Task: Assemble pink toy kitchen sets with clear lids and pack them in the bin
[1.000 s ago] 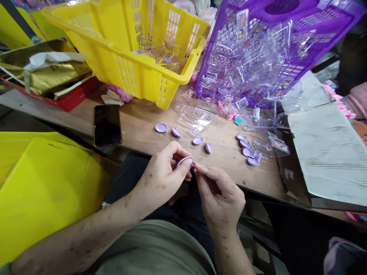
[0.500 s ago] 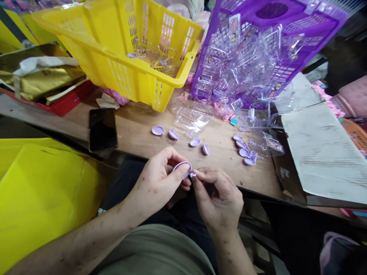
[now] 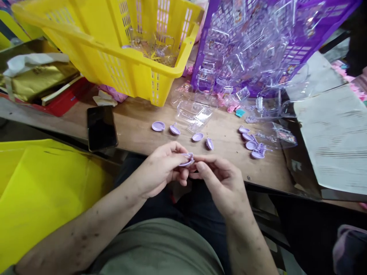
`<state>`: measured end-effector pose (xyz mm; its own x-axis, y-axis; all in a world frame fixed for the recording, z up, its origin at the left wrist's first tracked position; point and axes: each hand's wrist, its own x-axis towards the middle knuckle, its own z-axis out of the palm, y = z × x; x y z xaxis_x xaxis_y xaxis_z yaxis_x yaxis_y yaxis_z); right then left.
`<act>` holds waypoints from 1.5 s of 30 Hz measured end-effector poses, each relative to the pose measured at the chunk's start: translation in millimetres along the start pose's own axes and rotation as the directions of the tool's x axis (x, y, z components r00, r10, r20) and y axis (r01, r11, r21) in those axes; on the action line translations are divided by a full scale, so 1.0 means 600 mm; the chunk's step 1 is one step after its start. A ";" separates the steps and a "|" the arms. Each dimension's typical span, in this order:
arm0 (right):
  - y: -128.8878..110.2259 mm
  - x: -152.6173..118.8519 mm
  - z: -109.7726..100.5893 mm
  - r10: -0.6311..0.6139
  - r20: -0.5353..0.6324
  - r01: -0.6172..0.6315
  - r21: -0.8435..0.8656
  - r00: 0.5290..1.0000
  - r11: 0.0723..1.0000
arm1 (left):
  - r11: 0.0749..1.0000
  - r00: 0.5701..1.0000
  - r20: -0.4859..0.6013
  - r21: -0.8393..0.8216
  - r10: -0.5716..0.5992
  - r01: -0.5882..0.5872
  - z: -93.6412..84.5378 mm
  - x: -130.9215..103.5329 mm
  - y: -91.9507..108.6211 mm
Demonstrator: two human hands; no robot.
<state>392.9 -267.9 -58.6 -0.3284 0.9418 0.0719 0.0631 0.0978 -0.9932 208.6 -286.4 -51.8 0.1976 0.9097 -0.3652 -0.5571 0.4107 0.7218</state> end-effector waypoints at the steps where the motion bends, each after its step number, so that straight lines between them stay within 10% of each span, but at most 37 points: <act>1: -0.001 0.002 -0.005 0.012 0.022 -0.012 0.016 1.000 1.000 | 0.997 0.998 0.034 -0.052 -0.052 0.054 0.001 0.001 0.003; 7: 0.004 -0.007 -0.011 0.037 0.089 -0.043 0.070 0.995 0.997 | 0.990 0.990 0.073 -0.071 -0.117 0.122 0.007 -0.005 0.005; 10: 0.008 -0.012 -0.009 0.017 0.024 -0.019 0.089 1.000 0.996 | 0.966 0.997 -0.026 0.250 0.075 -0.067 -0.007 -0.004 0.002; 12: 0.013 -0.014 -0.012 -0.008 -0.069 0.013 0.072 0.998 0.997 | 0.704 0.919 -0.062 0.664 0.388 -0.253 -0.029 0.003 0.000; 15: 0.024 -0.013 -0.039 -0.060 -0.162 0.054 -0.041 0.985 0.998 | 0.059 0.731 0.130 0.972 0.670 -0.227 -0.081 0.031 -0.001; 19: 0.020 0.015 -0.131 -0.156 -0.230 0.091 -0.272 0.961 0.958 | -0.224 0.698 0.252 0.965 0.671 -0.133 -0.143 0.085 0.003; 26: -0.041 0.227 -0.343 -0.265 -0.373 -0.119 -0.748 0.889 0.653 | -0.323 0.511 0.361 0.932 0.780 -0.165 -0.109 0.104 0.008; 30: -0.042 0.385 -0.395 0.133 -0.219 -0.247 -0.931 0.967 0.268 | -0.267 0.671 0.403 0.915 0.622 -0.302 -0.035 0.122 -0.030; 36: 0.011 0.493 -0.403 0.476 -0.152 -0.217 -0.972 0.866 0.086 | -0.236 0.874 0.223 0.963 0.432 -0.129 0.013 0.169 -0.057; 45: 0.043 0.517 -0.420 0.548 -0.140 -0.157 -0.987 0.825 -0.015 | -0.125 0.710 0.396 0.907 0.583 -0.403 -0.003 0.148 -0.042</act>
<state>530.2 107.8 -38.7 -0.1048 0.8753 -0.4722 0.9812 0.1683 0.0944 238.5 -216.2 -103.2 0.1348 0.9090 0.3944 0.7212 -0.3630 0.5900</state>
